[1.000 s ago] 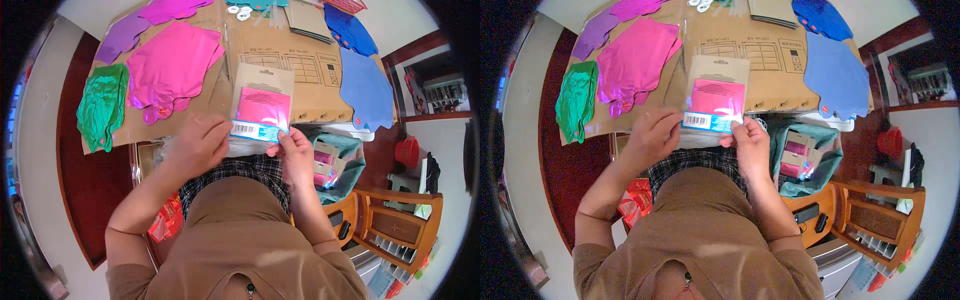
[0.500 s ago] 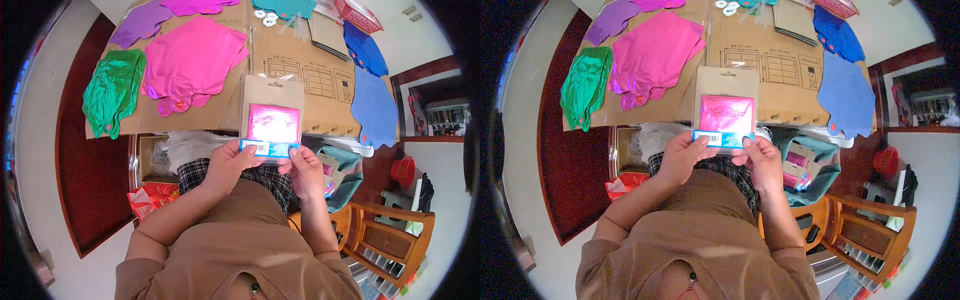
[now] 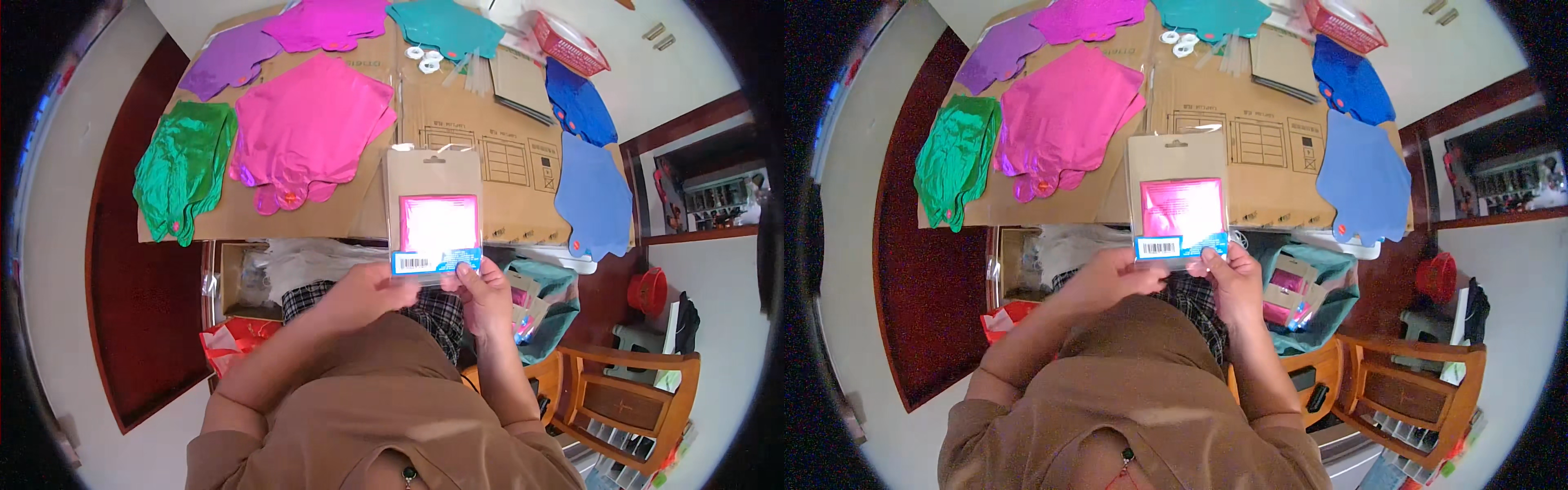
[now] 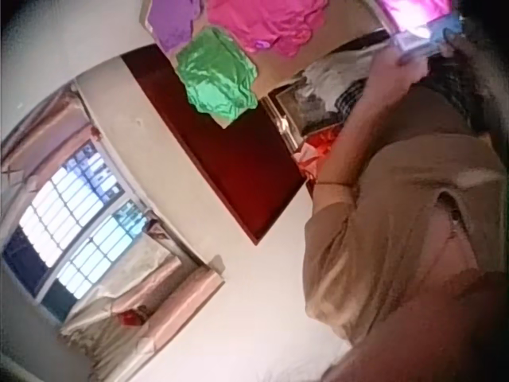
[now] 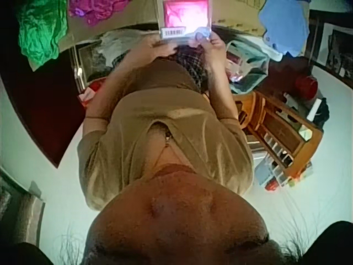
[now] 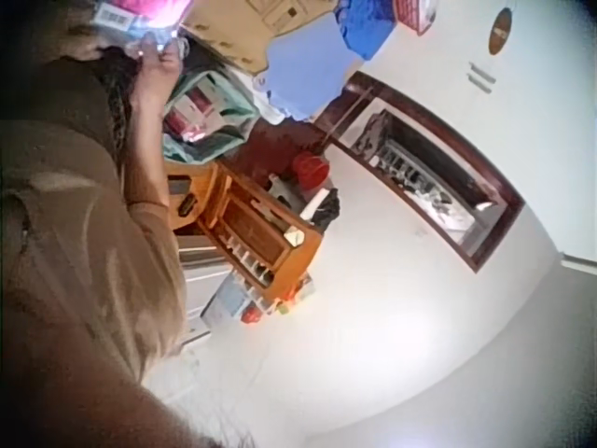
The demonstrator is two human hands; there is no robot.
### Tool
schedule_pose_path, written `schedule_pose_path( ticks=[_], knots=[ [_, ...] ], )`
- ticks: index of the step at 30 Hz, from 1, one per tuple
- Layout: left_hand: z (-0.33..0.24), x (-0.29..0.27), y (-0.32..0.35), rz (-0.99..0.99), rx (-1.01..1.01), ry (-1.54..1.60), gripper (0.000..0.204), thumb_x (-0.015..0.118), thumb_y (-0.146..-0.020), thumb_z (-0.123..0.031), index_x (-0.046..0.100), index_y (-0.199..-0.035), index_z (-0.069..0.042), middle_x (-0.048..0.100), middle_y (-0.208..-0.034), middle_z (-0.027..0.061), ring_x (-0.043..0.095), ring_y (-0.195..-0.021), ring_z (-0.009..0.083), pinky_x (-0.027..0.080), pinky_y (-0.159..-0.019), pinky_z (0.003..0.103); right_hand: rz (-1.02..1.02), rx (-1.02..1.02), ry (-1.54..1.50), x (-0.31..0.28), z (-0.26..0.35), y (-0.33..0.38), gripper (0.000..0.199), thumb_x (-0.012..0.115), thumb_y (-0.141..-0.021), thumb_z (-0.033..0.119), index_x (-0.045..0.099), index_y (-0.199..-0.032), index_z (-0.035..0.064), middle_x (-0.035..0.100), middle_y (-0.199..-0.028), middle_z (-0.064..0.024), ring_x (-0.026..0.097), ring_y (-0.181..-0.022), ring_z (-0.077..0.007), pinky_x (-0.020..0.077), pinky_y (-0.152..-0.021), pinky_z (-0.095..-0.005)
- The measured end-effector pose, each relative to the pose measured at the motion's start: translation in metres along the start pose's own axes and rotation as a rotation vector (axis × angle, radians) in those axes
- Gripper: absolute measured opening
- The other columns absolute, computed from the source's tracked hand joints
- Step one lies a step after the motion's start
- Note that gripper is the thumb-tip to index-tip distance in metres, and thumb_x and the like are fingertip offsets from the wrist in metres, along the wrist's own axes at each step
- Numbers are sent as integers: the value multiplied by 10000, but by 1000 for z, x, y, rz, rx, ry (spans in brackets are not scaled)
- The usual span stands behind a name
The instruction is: Folding colorful plastic pouches and inserting them into retail card packaging.
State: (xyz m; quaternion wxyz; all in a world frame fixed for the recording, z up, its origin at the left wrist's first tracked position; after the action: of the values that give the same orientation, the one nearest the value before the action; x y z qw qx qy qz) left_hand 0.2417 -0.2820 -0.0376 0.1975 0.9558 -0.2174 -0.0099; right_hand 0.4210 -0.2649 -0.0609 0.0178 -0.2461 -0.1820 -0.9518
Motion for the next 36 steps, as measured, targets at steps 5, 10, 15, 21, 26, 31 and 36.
schedule_pose_path(
  ticks=[5, 10, 15, 21, 26, 31, 36],
  knots=[
    [-100, -77, 17, -447, 141, -544, 222, 649, -875, -223, 683, -976, -28, 630, -737, 24, 552, -703, 82, 470, -666, 274, 80, -51, 159, -7, 16, -4, 125, 609, -895, 34, 642, -1010, -1, 687, -871, -69, 638, -747, -126, 517, -716, -274],
    [-152, -89, -44, -420, 536, -458, 192, 635, -878, -185, 693, -934, -10, 644, -765, -6, 549, -695, 73, 455, -663, 251, 164, -114, 308, 4, 31, -4, 147, 593, -898, 8, 644, -1033, -22, 690, -892, -68, 636, -769, -116, 518, -737, -272],
    [-131, -78, -82, -102, 194, -87, 180, 692, -827, -158, 695, -908, 3, 679, -829, 29, 603, -724, 103, 474, -695, 252, 184, -133, 321, 4, 37, -3, 172, 587, -900, -8, 643, -1061, -29, 691, -923, -78, 651, -803, -128, 532, -764, -275],
    [-122, -72, -77, -116, 83, 272, 148, 702, -832, -157, 693, -831, -10, 675, -784, 27, 606, -718, 96, 483, -698, 263, 196, -156, 319, 3, 38, -7, 183, 580, -903, -17, 634, -1076, -35, 688, -925, -84, 645, -802, -132, 527, -758, -277],
    [-127, -84, -72, -200, 117, -19, 203, 653, -891, -200, 672, -820, -11, 655, -779, 29, 599, -703, 85, 476, -644, 244, 140, -201, 284, 0, 38, -12, 172, 577, -900, -25, 629, -1064, -36, 685, -902, -82, 631, -778, -125, 513, -733, -268],
    [-125, -81, -73, -191, 92, 124, 226, 622, -916, -222, 680, -832, -20, 647, -767, 15, 591, -716, 62, 467, -632, 225, 116, -172, 237, -2, 32, -14, 122, 600, -891, -7, 641, -1006, -21, 685, -889, -73, 626, -774, -120, 507, -736, -262],
    [-127, -77, -73, -128, 224, 28, 177, 635, -903, -175, 676, -868, -6, 666, -809, 24, 599, -746, 64, 474, -666, 227, 0, -130, 165, -8, 27, -14, 97, 633, -858, 12, 652, -954, 10, 686, -853, -62, 622, -726, -123, 495, -723, -265]
  ],
)
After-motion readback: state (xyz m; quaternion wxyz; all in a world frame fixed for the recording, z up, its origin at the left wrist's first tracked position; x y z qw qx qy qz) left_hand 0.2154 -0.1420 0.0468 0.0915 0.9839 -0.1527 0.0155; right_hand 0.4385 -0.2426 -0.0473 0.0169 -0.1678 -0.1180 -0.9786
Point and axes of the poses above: each hand's wrist, its own y-axis away from the middle knuckle, its own x-axis out of the palm, z = x × y, the point moved 8 cm from there along -y, towards the middle knuckle
